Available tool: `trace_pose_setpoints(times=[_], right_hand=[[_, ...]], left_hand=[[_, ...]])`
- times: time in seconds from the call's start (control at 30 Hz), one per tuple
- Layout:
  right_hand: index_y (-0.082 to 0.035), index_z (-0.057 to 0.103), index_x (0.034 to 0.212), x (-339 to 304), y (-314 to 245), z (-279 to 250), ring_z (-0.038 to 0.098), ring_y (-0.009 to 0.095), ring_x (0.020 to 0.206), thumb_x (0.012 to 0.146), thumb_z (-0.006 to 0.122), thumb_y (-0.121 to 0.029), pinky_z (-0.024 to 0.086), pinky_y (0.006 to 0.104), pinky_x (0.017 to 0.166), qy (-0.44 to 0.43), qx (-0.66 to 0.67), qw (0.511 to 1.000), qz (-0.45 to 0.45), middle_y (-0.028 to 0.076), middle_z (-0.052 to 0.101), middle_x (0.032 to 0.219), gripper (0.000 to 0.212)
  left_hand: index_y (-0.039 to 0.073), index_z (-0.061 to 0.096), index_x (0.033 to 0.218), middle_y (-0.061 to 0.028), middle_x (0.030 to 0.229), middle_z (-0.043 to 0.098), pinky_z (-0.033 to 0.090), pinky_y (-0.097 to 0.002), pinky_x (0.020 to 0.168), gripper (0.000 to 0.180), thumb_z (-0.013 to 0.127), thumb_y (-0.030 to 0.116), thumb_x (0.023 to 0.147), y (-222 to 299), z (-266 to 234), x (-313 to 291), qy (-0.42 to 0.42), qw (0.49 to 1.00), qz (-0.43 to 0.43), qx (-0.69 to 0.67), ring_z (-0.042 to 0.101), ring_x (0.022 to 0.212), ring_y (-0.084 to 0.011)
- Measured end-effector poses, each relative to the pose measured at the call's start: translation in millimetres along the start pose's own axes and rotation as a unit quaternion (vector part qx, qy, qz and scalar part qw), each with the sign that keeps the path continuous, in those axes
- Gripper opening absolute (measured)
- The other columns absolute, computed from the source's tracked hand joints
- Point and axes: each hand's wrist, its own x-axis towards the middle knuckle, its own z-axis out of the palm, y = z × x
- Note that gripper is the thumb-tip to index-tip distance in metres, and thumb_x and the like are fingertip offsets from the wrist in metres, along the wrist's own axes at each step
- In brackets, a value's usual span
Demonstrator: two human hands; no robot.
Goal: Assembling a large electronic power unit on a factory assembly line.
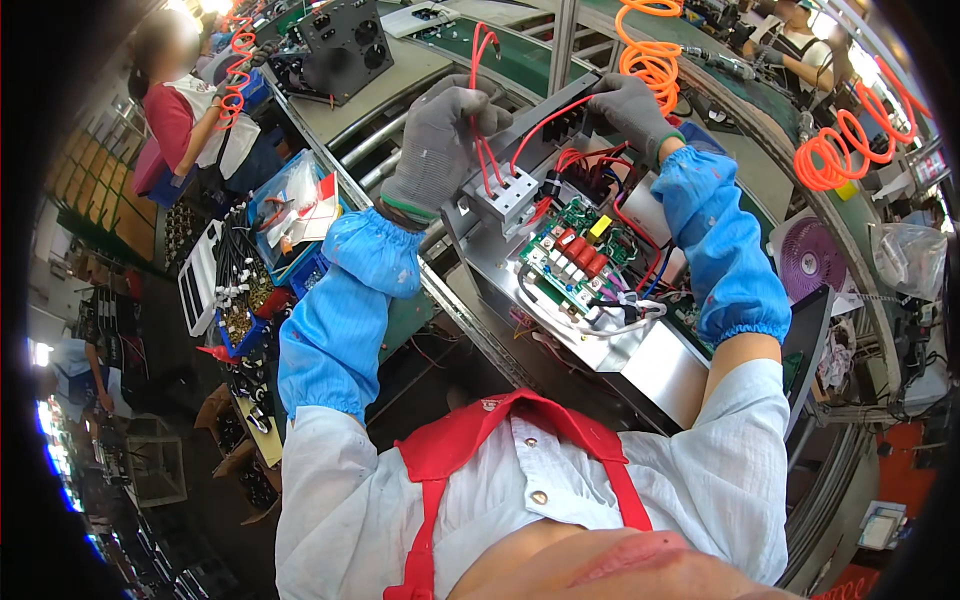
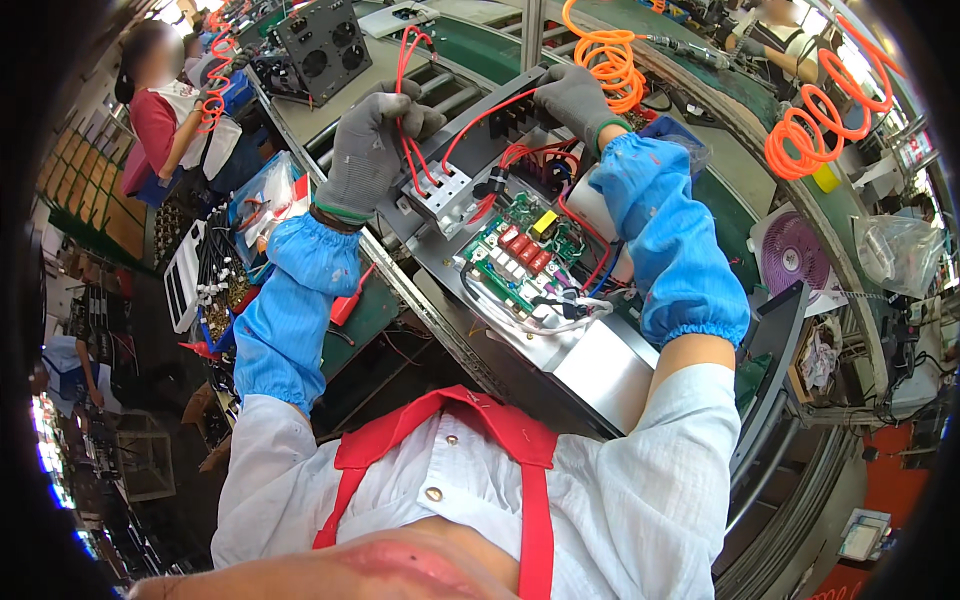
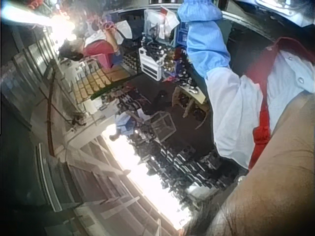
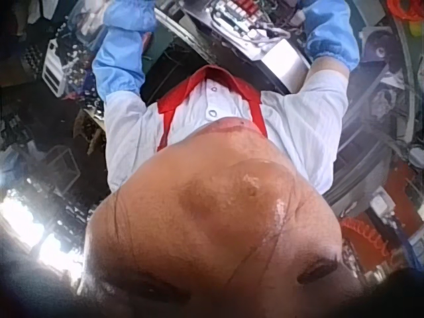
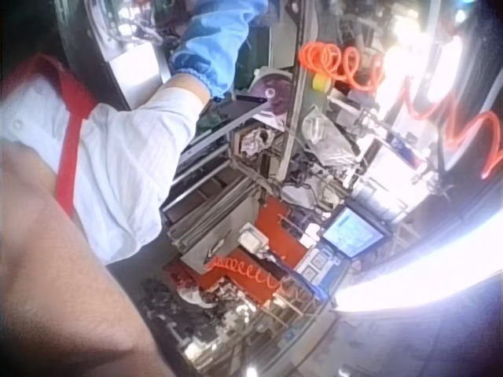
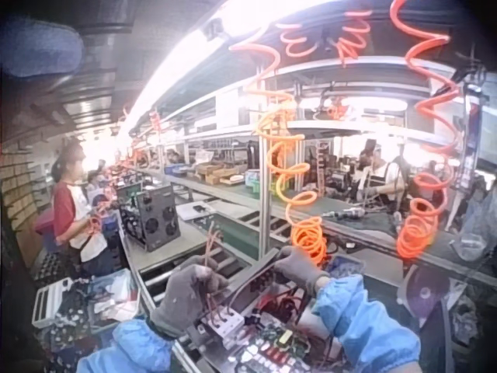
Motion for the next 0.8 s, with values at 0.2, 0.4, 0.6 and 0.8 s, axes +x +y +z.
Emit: trace_pose_setpoints(times=[0.2, 0.4, 0.6, 0.8], right_hand=[[-0.001, 0.069, 0.091, 4.1, 5.9, 8.0, 0.067, 0.021, 0.071, 0.075, 0.066, -0.018, 0.053, 0.0322, 0.068, 0.037, 0.002, 0.999, -0.009, 0.014, 0.068, 0.078, 0.023], [-0.001, 0.070, 0.093, 1.9, 3.6, 22.8, 0.069, 0.024, 0.076, 0.076, 0.066, -0.020, 0.053, 0.0340, 0.070, 0.100, -0.003, 0.995, 0.004, 0.017, 0.069, 0.083, 0.026], [-0.004, 0.067, 0.093, -12.3, -43.4, -5.1, 0.066, 0.033, 0.083, 0.081, 0.059, -0.030, 0.050, 0.0423, 0.072, 0.195, -0.131, 0.960, -0.153, 0.018, 0.067, 0.085, 0.030], [-0.004, 0.060, 0.116, -24.5, -114.7, -30.5, 0.065, 0.029, 0.098, 0.086, 0.063, -0.027, 0.048, 0.0383, 0.086, -0.002, -0.187, 0.943, -0.276, 0.024, 0.065, 0.104, 0.038]], left_hand=[[-0.005, 0.055, 0.103, -0.0080, 0.073, 0.052, 0.046, -0.0399, 0.091, 0.028, 0.055, 0.018, 0.087, -3.1, -2.2, 5.7, 0.009, 1.000, -0.001, 0.029, 0.059, 0.085, -0.0268], [-0.007, 0.056, 0.110, -0.0108, 0.080, 0.061, 0.049, -0.0345, 0.086, 0.033, 0.055, 0.019, 0.090, 3.3, 8.7, -0.6, -0.018, 0.995, -0.018, 0.093, 0.062, 0.087, -0.0233], [-0.008, 0.056, 0.115, -0.0104, 0.083, 0.065, 0.051, -0.0314, 0.080, 0.038, 0.053, 0.022, 0.092, 2.5, 2.1, 0.8, -0.040, 0.989, -0.007, 0.145, 0.064, 0.083, -0.0197], [-0.008, 0.056, 0.118, -0.0135, 0.092, 0.066, 0.052, -0.0318, 0.077, 0.041, 0.052, 0.023, 0.092, 6.4, 8.4, -2.4, -0.065, 0.988, -0.034, 0.135, 0.064, 0.083, -0.0206]])
